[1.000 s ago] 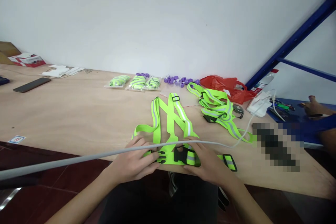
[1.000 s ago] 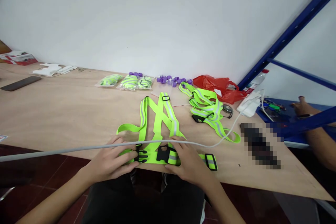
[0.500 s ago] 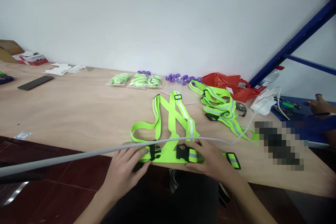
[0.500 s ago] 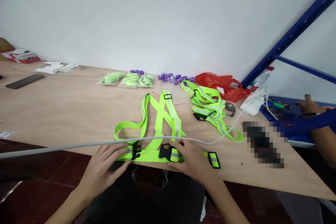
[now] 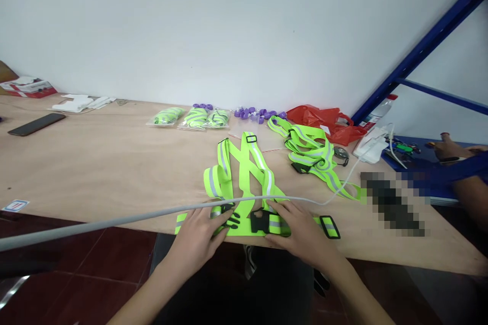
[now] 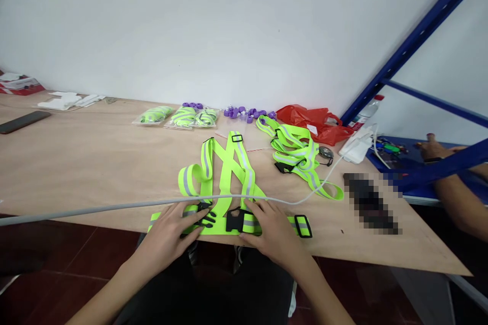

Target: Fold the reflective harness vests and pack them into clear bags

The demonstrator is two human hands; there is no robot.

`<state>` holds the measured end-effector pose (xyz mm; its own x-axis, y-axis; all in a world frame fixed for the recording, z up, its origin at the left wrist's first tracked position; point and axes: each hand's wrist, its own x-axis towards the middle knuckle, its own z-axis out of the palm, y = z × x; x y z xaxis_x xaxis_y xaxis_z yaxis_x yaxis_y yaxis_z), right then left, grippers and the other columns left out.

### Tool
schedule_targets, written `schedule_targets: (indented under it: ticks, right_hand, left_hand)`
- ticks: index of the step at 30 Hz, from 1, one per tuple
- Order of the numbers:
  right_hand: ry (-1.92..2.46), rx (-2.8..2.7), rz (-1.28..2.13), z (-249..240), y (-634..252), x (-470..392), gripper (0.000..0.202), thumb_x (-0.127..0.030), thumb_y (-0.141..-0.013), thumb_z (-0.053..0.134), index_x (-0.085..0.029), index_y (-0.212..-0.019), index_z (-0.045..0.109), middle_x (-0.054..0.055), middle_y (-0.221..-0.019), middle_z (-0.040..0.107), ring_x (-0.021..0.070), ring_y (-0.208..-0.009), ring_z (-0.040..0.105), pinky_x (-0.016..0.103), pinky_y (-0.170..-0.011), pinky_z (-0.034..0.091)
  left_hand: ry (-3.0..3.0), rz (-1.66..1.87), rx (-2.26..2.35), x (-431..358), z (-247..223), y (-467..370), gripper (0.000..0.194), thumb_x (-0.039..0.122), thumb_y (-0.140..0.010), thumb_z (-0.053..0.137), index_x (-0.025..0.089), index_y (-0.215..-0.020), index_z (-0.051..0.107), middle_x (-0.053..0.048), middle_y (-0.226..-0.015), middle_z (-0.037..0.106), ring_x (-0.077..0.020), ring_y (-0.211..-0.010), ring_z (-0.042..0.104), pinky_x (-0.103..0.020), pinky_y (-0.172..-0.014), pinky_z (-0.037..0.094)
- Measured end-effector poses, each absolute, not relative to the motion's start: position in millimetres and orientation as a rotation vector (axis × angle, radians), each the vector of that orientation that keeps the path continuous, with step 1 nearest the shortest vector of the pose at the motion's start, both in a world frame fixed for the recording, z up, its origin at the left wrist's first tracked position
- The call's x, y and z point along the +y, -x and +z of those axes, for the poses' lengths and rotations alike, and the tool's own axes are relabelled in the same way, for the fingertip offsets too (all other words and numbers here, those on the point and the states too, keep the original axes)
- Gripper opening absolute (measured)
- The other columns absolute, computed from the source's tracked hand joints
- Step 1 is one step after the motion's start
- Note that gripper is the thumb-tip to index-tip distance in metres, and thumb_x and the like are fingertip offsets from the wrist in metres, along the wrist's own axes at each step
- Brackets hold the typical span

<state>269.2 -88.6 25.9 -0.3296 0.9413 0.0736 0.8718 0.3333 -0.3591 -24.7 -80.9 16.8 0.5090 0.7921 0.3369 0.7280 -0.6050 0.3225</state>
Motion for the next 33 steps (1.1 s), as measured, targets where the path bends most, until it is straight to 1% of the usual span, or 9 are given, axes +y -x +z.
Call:
schedule_targets:
  ticks: [3,6,10,13,17,20,23,29,33]
  right_hand:
    - [1.619,-2.303,0.444,24.7,-270.6,-89.1,0.065,-0.036,-0.080,0.080,-0.028,-0.141,0.059,0.011,-0.130,0.067,0.0320,-0.119,0.065,0.046,-0.098,0.055]
    - [1.595,-2.256,0.537,24.3,-270.5,-90.4,0.065,-0.034,-0.083,0.076,-0.029,-0.144,0.055,0.010,-0.133,0.064,0.0305,-0.121,0.064,0.044,-0.099,0.054]
    - [1.576,-2.187,0.601,25.3,-266.6,-91.6,0.062,-0.032,-0.084,0.075,-0.030,-0.143,0.056,0.009,-0.130,0.063,0.0289,-0.119,0.064,0.042,-0.097,0.056]
    - [1.575,-2.161,0.618,26.2,-263.4,-91.1,0.056,-0.029,-0.082,0.076,-0.028,-0.136,0.061,0.009,-0.126,0.063,0.0279,-0.116,0.064,0.041,-0.097,0.056]
    - [1.559,-2.151,0.633,26.3,-262.7,-89.4,0.055,-0.025,-0.081,0.075,-0.028,-0.134,0.062,0.009,-0.128,0.064,0.0273,-0.115,0.065,0.041,-0.098,0.056]
    - [1.536,-2.149,0.630,25.1,-264.0,-88.0,0.053,-0.026,-0.083,0.074,-0.027,-0.135,0.061,0.010,-0.134,0.065,0.0287,-0.121,0.063,0.045,-0.103,0.053]
    - [1.518,-2.139,0.628,23.4,-265.3,-86.9,0.053,-0.028,-0.084,0.074,-0.027,-0.135,0.062,0.010,-0.136,0.066,0.0296,-0.124,0.063,0.047,-0.105,0.052]
    - [1.512,-2.068,0.584,21.8,-266.3,-87.5,0.055,-0.035,-0.086,0.074,-0.029,-0.139,0.061,0.008,-0.134,0.068,0.0291,-0.123,0.064,0.046,-0.104,0.053]
    - [1.468,-2.050,0.575,23.1,-265.4,-89.0,0.055,-0.034,-0.087,0.074,-0.029,-0.140,0.061,0.007,-0.135,0.067,0.0275,-0.123,0.064,0.042,-0.106,0.053]
  left_hand:
    - [-2.566,0.712,1.254,-78.8,15.3,23.3,0.045,0.018,-0.096,0.056,0.030,-0.139,0.063,-0.012,-0.131,0.063,-0.0335,-0.114,0.065,-0.047,-0.086,0.060]
    - [-2.572,0.679,1.154,-73.6,15.7,24.3,0.044,0.015,-0.097,0.053,0.027,-0.139,0.063,-0.011,-0.134,0.064,-0.0325,-0.118,0.065,-0.047,-0.092,0.060]
    - [-2.583,0.577,1.027,-63.3,17.8,27.2,0.042,0.014,-0.097,0.053,0.026,-0.136,0.065,-0.010,-0.132,0.067,-0.0306,-0.114,0.068,-0.044,-0.088,0.063]
    - [-2.569,0.569,0.973,-58.1,16.7,29.3,0.035,0.018,-0.096,0.061,0.024,-0.130,0.068,-0.011,-0.131,0.067,-0.0308,-0.117,0.067,-0.046,-0.092,0.062]
    - [-2.535,0.795,0.911,-57.5,13.6,28.4,0.030,0.024,-0.097,0.065,0.022,-0.127,0.069,-0.013,-0.128,0.068,-0.0291,-0.116,0.067,-0.045,-0.093,0.061]
    - [-2.501,1.023,0.839,-58.5,14.8,25.0,0.029,0.023,-0.099,0.063,0.023,-0.128,0.068,-0.012,-0.123,0.071,-0.0268,-0.114,0.068,-0.042,-0.093,0.061]
    - [-2.487,1.169,0.777,-58.2,17.4,23.0,0.028,0.021,-0.100,0.064,0.022,-0.127,0.068,-0.012,-0.120,0.072,-0.0250,-0.113,0.068,-0.041,-0.095,0.061]
    - [-2.497,1.234,0.732,-56.0,15.4,25.4,0.020,0.021,-0.100,0.064,0.019,-0.119,0.072,-0.013,-0.119,0.073,-0.0239,-0.111,0.070,-0.040,-0.095,0.061]
    - [-2.503,1.266,0.722,-55.3,11.1,25.9,0.017,0.021,-0.099,0.066,0.019,-0.115,0.073,-0.012,-0.118,0.074,-0.0218,-0.106,0.073,-0.038,-0.093,0.061]
